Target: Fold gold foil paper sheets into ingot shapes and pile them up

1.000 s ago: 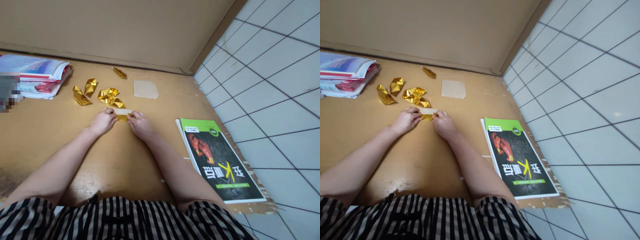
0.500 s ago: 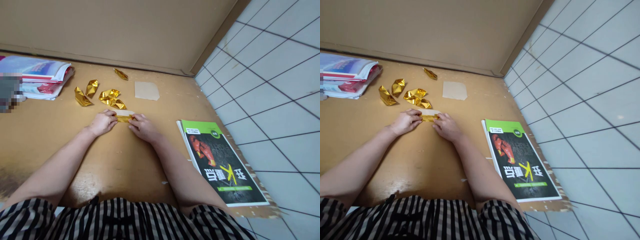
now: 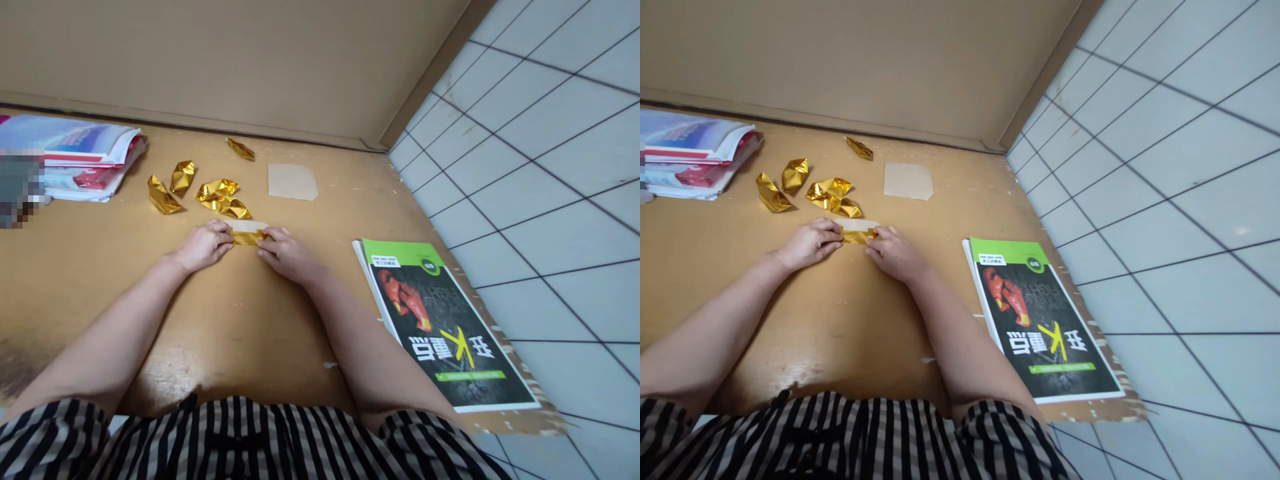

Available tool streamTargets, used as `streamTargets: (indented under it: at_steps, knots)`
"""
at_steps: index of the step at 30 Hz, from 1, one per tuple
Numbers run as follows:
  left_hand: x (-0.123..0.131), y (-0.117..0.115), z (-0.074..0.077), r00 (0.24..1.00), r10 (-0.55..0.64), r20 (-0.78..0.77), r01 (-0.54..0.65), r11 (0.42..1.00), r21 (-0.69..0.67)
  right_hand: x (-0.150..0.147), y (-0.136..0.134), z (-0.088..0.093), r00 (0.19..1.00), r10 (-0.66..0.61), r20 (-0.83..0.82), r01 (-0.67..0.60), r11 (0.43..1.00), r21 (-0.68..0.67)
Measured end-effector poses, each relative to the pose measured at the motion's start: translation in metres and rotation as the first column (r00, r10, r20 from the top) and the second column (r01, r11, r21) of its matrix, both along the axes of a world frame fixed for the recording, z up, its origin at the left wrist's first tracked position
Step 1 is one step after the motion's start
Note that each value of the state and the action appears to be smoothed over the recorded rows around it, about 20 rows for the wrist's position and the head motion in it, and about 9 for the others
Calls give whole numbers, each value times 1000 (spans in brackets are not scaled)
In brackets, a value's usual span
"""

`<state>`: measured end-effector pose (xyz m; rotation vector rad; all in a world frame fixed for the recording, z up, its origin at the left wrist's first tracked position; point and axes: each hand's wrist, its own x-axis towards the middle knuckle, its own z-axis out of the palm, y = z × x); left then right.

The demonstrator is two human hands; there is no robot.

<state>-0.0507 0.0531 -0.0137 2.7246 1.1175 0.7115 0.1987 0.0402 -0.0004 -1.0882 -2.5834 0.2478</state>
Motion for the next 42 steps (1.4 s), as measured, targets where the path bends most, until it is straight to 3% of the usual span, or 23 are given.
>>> streamTargets:
  at_steps: [4,12,21,31,42]
  knots:
    - [0,5,-6,997,10,74,-9,1000,-10,-4,2,-5,997,-72,-12,72,997,15]
    - [9,6,-9,977,186,104,-180,981,-65,-14,9,-13,974,-220,-59,220,976,-11]
    - [10,6,-8,976,208,59,-202,975,-89,-23,10,-2,949,-316,18,316,943,-104]
    - [8,6,-5,977,205,53,-199,975,-98,-20,9,-6,963,-269,5,269,961,-64]
    - [0,9,-6,968,198,155,-175,973,-153,-16,11,-12,964,-265,-39,262,963,-71]
